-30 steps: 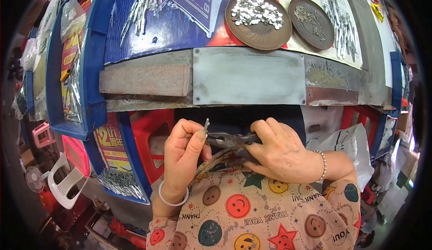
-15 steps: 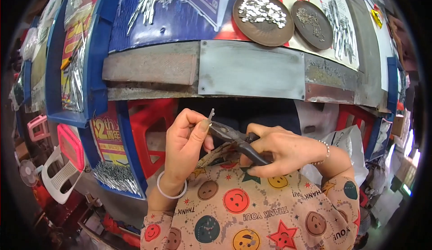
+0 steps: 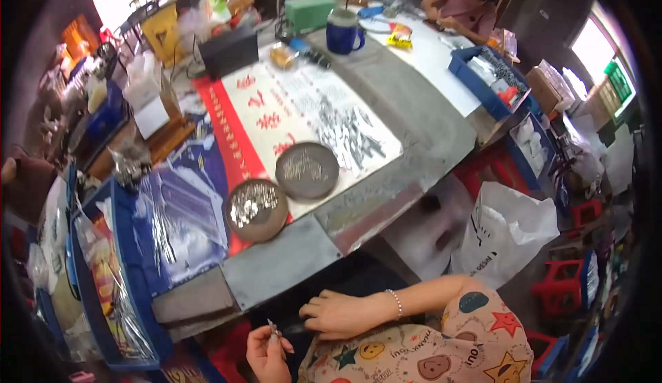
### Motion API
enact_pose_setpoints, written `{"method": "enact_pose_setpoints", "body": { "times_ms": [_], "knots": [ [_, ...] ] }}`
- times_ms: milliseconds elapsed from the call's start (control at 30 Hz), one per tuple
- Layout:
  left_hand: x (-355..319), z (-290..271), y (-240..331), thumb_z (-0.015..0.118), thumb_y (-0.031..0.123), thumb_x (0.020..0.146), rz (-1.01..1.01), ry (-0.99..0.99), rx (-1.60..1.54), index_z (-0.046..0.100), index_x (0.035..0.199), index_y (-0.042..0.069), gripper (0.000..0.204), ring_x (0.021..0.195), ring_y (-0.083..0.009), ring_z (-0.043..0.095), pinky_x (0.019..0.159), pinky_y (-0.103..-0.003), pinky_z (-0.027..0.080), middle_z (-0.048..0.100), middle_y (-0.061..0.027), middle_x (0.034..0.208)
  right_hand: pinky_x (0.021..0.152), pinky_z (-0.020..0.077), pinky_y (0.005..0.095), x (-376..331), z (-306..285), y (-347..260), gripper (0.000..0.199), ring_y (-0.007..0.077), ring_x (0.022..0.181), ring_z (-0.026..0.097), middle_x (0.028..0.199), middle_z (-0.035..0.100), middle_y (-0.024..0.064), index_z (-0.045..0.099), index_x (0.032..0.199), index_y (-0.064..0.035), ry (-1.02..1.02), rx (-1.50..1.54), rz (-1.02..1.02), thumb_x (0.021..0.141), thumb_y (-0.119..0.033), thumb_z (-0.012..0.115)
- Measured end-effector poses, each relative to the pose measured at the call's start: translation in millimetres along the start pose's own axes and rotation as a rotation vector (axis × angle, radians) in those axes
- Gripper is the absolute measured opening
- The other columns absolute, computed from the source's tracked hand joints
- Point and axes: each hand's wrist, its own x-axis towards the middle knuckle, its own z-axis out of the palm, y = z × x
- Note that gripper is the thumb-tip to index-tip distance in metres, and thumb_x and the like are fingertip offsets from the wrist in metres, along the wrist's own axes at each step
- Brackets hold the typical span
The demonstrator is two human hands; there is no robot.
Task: Manually assembling or processing small metal hardware components using pliers at a workbench.
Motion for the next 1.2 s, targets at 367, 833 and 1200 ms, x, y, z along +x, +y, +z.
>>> {"method": "enact_pose_setpoints", "body": {
  "times_ms": [367,833,1200],
  "knots": [
    [-18,65,9,0.054,0.004,0.093,0.317,0.080,0.167,0.057,0.111,0.001,0.019,0.068,-0.0034,0.047,0.059,-0.015,0.038,0.058,-0.0009,0.089,0.062,0.0476,0.0359,-4,-27,-42,0.017,0.0290,0.072,0.060,0.081,0.057,0.0149,0.058,0.089,0.0014,0.698,0.548,-0.051,0.087,-0.016,0.059],
    [-65,64,-15,0.048,0.012,0.096,0.345,-0.232,-0.032,0.040,0.130,0.002,0.036,0.092,-0.0166,0.057,0.078,-0.024,0.047,0.059,-0.0098,0.104,0.059,0.0470,0.0379,-37,-10,-67,0.018,0.0340,0.070,0.060,0.076,0.058,0.0175,0.058,0.086,-0.0001,0.943,0.379,-0.221,0.087,-0.018,0.058],
    [-62,61,-31,0.042,0.015,0.097,0.495,0.082,0.184,0.040,0.123,0.000,0.030,0.099,-0.0205,0.054,0.088,-0.031,0.044,0.053,-0.0124,0.112,0.054,0.0469,0.0350,0,13,-57,0.013,0.0283,0.063,0.059,0.074,0.053,0.0124,0.054,0.085,0.0023,0.899,0.269,-0.270,0.090,-0.010,0.054]
  ]
}}
